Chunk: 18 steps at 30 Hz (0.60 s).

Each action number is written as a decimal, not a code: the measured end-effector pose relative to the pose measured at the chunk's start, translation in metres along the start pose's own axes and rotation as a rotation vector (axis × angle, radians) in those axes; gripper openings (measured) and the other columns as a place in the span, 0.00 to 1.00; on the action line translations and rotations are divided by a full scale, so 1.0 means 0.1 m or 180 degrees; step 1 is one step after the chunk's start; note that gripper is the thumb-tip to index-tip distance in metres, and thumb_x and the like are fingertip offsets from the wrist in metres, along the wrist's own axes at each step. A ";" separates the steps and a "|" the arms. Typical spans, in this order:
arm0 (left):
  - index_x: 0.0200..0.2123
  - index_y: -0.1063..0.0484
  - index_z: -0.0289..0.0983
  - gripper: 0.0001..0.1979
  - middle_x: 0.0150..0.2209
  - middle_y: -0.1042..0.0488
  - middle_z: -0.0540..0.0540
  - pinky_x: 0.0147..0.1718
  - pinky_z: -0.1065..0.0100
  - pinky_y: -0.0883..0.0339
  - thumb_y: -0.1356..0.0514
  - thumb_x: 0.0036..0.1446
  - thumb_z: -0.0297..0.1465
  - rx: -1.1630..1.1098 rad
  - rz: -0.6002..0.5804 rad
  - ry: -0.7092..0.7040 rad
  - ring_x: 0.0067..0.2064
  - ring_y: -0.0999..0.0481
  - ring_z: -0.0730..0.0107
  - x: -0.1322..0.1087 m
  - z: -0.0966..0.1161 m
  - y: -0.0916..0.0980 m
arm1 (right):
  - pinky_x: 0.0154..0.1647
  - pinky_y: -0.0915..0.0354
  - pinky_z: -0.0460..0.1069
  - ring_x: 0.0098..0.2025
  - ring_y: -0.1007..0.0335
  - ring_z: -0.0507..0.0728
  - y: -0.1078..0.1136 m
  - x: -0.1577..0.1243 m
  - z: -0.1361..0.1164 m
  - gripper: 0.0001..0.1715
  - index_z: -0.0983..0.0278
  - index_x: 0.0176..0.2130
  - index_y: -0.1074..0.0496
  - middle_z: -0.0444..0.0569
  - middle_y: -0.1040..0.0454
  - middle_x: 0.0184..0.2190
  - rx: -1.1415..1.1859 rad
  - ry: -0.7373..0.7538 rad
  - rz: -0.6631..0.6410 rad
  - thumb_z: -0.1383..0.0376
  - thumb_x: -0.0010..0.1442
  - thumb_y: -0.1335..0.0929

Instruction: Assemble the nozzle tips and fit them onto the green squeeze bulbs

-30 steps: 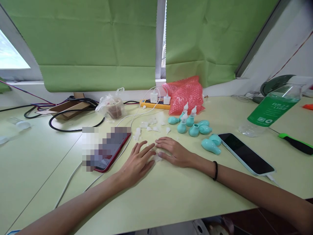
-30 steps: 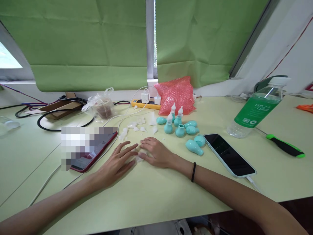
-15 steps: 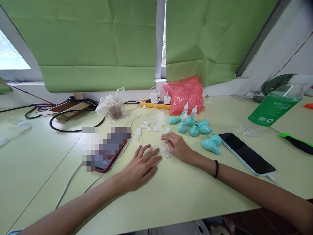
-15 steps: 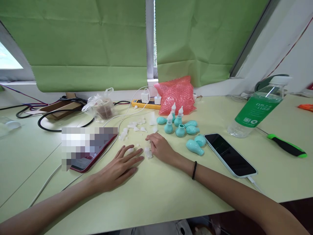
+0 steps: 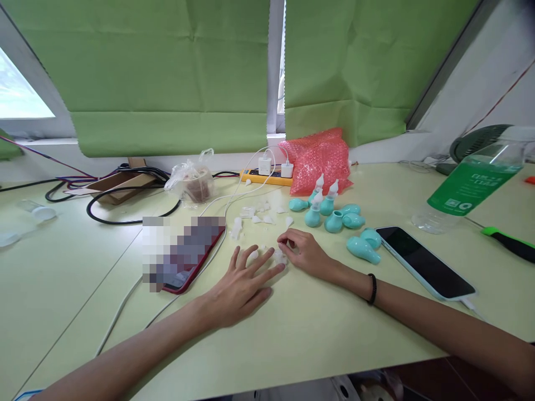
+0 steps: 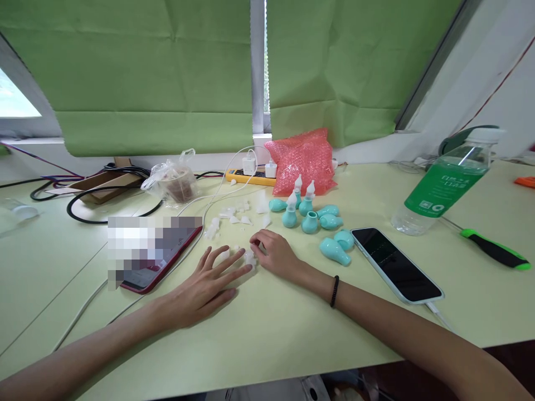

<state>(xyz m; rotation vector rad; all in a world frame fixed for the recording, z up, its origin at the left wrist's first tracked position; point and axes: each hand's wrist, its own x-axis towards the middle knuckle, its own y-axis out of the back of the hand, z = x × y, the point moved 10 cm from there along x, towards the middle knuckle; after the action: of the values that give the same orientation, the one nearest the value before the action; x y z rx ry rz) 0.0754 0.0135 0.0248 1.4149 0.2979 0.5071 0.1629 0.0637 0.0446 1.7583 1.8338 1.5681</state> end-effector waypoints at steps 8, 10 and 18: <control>0.47 0.42 0.37 0.14 0.58 0.49 0.43 0.53 0.47 0.58 0.54 0.58 0.32 -0.0111 0.0323 0.0037 0.58 0.54 0.54 0.01 0.00 0.11 | 0.28 0.36 0.45 0.25 0.36 0.49 0.03 -0.04 -0.16 0.06 0.66 0.31 0.32 0.46 0.30 0.25 0.0910 0.0016 -0.0017 0.71 0.50 0.37; 0.44 0.40 0.36 0.11 0.55 0.45 0.41 0.52 0.50 0.52 0.54 0.58 0.31 -0.0189 0.0459 0.0039 0.56 0.50 0.57 0.01 -0.02 0.14 | 0.30 0.35 0.45 0.27 0.34 0.50 -0.01 -0.05 -0.16 0.07 0.67 0.32 0.31 0.47 0.29 0.27 0.1203 -0.0116 -0.0106 0.70 0.50 0.37; 0.39 0.39 0.37 0.07 0.47 0.37 0.42 0.46 0.56 0.42 0.53 0.57 0.26 -0.0429 0.0719 0.0119 0.50 0.43 0.61 0.02 -0.12 0.18 | 0.31 0.34 0.46 0.30 0.32 0.51 -0.22 -0.06 -0.01 0.08 0.68 0.29 0.28 0.48 0.29 0.27 0.2229 -0.0780 -0.0589 0.66 0.47 0.33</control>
<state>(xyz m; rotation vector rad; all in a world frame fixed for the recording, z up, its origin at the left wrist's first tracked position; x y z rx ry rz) 0.0681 0.0256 0.0413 1.3155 0.1311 0.7260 0.1499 0.0634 0.0264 1.8273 2.4964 0.6295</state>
